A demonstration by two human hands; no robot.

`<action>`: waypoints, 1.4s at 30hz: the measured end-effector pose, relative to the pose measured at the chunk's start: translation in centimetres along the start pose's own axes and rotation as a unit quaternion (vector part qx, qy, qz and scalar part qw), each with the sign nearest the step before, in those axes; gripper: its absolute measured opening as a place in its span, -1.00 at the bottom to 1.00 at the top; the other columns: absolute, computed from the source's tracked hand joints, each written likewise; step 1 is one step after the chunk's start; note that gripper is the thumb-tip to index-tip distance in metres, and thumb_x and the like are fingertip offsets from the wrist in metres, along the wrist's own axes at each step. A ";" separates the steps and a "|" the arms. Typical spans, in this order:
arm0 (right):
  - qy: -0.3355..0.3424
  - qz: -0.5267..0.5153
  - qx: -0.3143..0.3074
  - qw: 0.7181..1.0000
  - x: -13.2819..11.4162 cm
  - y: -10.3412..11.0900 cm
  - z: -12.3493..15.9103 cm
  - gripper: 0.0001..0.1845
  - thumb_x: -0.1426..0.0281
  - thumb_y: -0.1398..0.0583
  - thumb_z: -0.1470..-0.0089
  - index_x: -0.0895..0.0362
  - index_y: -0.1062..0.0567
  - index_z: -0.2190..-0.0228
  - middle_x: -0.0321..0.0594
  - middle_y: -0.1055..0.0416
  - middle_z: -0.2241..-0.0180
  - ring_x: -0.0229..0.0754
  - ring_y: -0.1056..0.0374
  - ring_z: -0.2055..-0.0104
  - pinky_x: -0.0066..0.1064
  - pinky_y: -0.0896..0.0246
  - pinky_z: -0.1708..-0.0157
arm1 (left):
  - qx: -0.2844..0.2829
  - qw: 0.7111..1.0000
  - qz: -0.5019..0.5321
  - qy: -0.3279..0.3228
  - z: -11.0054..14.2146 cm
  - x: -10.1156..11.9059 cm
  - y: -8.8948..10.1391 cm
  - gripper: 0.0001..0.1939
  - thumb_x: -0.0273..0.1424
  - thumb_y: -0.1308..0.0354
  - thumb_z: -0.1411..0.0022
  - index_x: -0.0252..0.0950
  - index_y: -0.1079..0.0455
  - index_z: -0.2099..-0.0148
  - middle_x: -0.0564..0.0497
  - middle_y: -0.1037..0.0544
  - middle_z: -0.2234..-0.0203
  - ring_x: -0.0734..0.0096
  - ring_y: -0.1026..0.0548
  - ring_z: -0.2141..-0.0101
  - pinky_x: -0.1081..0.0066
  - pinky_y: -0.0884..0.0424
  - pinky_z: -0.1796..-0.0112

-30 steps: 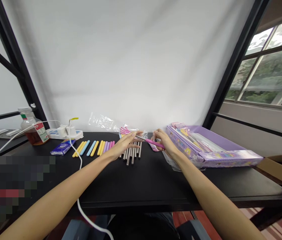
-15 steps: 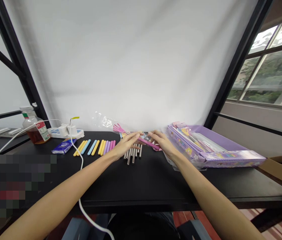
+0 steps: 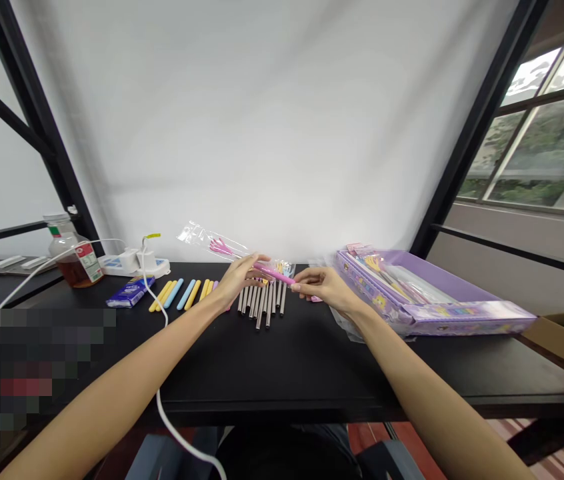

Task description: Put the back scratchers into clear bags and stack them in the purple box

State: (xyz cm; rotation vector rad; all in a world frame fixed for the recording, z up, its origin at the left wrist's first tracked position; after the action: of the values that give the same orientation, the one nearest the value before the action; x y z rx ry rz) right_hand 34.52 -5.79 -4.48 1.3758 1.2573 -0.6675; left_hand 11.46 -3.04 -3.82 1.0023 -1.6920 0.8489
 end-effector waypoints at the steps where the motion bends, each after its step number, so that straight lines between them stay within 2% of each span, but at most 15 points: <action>1: 0.005 0.000 -0.001 1.000 0.1 0.0 -0.1 -0.59 0.11 -0.44 0.17 0.17 -0.60 0.37 -0.22 -0.50 0.52 -0.27 -0.35 0.50 -0.45 -0.16 0.53 | -0.021 1.000 -0.001 0.001 0.1 0.0 -0.2 -0.52 -0.02 -0.15 -0.26 -0.33 -0.47 0.04 -0.11 -0.57 0.28 0.22 -0.57 0.25 0.33 -0.46 0.26; 4: 0.019 -0.010 -0.026 0.999 0.5 -0.2 -0.3 -0.58 0.11 -0.45 0.21 0.18 -0.57 0.41 -0.25 -0.47 0.55 -0.26 -0.36 0.51 -0.42 -0.22 0.50 | -0.075 0.997 -0.013 0.003 0.5 -0.1 -1.0 -0.51 -0.01 -0.10 -0.29 -0.32 -0.47 0.03 -0.13 -0.58 0.25 0.20 -0.57 0.23 0.32 -0.45 0.23; 6: 0.024 -0.011 -0.038 0.999 0.8 -0.3 -0.4 -0.56 0.10 -0.45 0.21 0.18 -0.54 0.43 -0.24 -0.46 0.56 -0.24 -0.37 0.52 -0.40 -0.24 0.50 | -0.087 0.996 -0.021 0.000 0.7 0.0 -1.3 -0.51 0.00 -0.07 -0.31 -0.32 -0.47 0.02 -0.14 -0.58 0.25 0.20 -0.57 0.23 0.31 -0.45 0.22; 9: 0.029 -0.012 -0.011 0.999 1.0 -0.4 -0.4 -0.51 0.11 -0.47 0.25 0.14 -0.43 0.42 -0.30 -0.44 0.57 -0.25 -0.35 0.56 -0.41 -0.24 0.53 | -0.097 0.995 -0.027 -0.004 0.9 0.2 -1.5 -0.50 0.01 -0.05 -0.33 -0.31 -0.46 0.00 -0.15 -0.59 0.24 0.19 -0.57 0.21 0.30 -0.45 0.20; 12: 0.031 -0.013 0.013 0.999 1.2 -0.4 -0.4 -0.42 0.13 -0.49 0.28 0.09 -0.35 0.32 -0.37 -0.43 0.58 -0.26 -0.34 0.57 -0.41 -0.26 0.54 | -0.124 0.992 -0.032 0.002 1.1 0.4 -1.6 -0.49 0.01 -0.01 -0.34 -0.29 -0.46 -0.02 -0.16 -0.59 0.18 0.18 -0.57 0.18 0.29 -0.44 0.17; 15: 0.030 0.007 0.003 1.000 1.4 -0.5 -0.5 -0.40 0.11 -0.47 0.24 0.08 -0.38 0.23 -0.38 -0.44 0.57 -0.23 -0.36 0.55 -0.40 -0.28 0.51 | -0.155 0.987 -0.036 0.012 1.3 0.4 -1.8 -0.51 0.00 0.00 -0.35 -0.27 -0.45 -0.03 -0.16 -0.58 0.17 0.18 -0.56 0.16 0.29 -0.45 0.17; 17: 0.035 0.030 -0.009 0.999 1.4 -0.6 -0.5 -0.44 0.10 -0.46 0.21 0.10 -0.43 0.25 -0.34 -0.45 0.57 -0.23 -0.37 0.54 -0.40 -0.27 0.50 | -0.168 0.985 -0.040 0.012 1.3 0.3 -1.9 -0.52 0.00 0.00 -0.36 -0.28 -0.46 -0.01 -0.15 -0.58 0.19 0.18 -0.56 0.16 0.29 -0.45 0.17; 23: 0.049 0.039 -0.014 0.998 1.1 -0.7 -0.4 -0.55 0.04 -0.42 0.15 0.15 -0.50 0.43 -0.27 -0.43 0.56 -0.25 -0.32 0.56 -0.40 -0.23 0.53 | -0.162 0.985 -0.056 0.017 1.2 0.2 -1.8 -0.53 -0.02 -0.05 -0.34 -0.31 -0.47 0.01 -0.17 -0.57 0.16 0.20 -0.57 0.18 0.29 -0.46 0.17; 28: 0.040 0.024 -0.001 0.999 0.9 -0.7 -0.3 -0.54 0.03 -0.44 0.20 0.15 -0.52 0.46 -0.28 -0.42 0.57 -0.27 -0.31 0.57 -0.42 -0.22 0.53 | -0.157 0.986 -0.063 0.012 1.3 0.3 -2.0 -0.54 -0.02 -0.12 -0.30 -0.31 -0.47 0.03 -0.18 -0.58 0.14 0.20 -0.59 0.19 0.32 -0.47 0.20; 42: 0.038 0.032 -0.002 0.999 0.9 -0.6 -0.4 -0.56 0.03 -0.40 0.13 0.16 -0.51 0.53 -0.26 -0.42 0.59 -0.28 -0.30 0.57 -0.43 -0.19 0.55 | -0.152 0.984 -0.096 -0.008 1.0 0.0 -1.9 -0.59 -0.08 -0.17 -0.28 -0.29 -0.50 0.02 -0.17 -0.56 0.09 0.23 -0.60 0.21 0.32 -0.50 0.24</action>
State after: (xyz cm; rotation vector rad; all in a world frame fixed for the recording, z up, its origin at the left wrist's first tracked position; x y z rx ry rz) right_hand 34.07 -5.28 -5.40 1.4437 1.2678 -0.5715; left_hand 12.80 -4.75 -4.01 0.9432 -1.6467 0.4420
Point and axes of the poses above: each hand's wrist, its own z-axis away from the middle knuckle, its own y-axis out of the back of the hand, x = y × z, the point moved 1 cm from there along -z, towards the middle knuckle
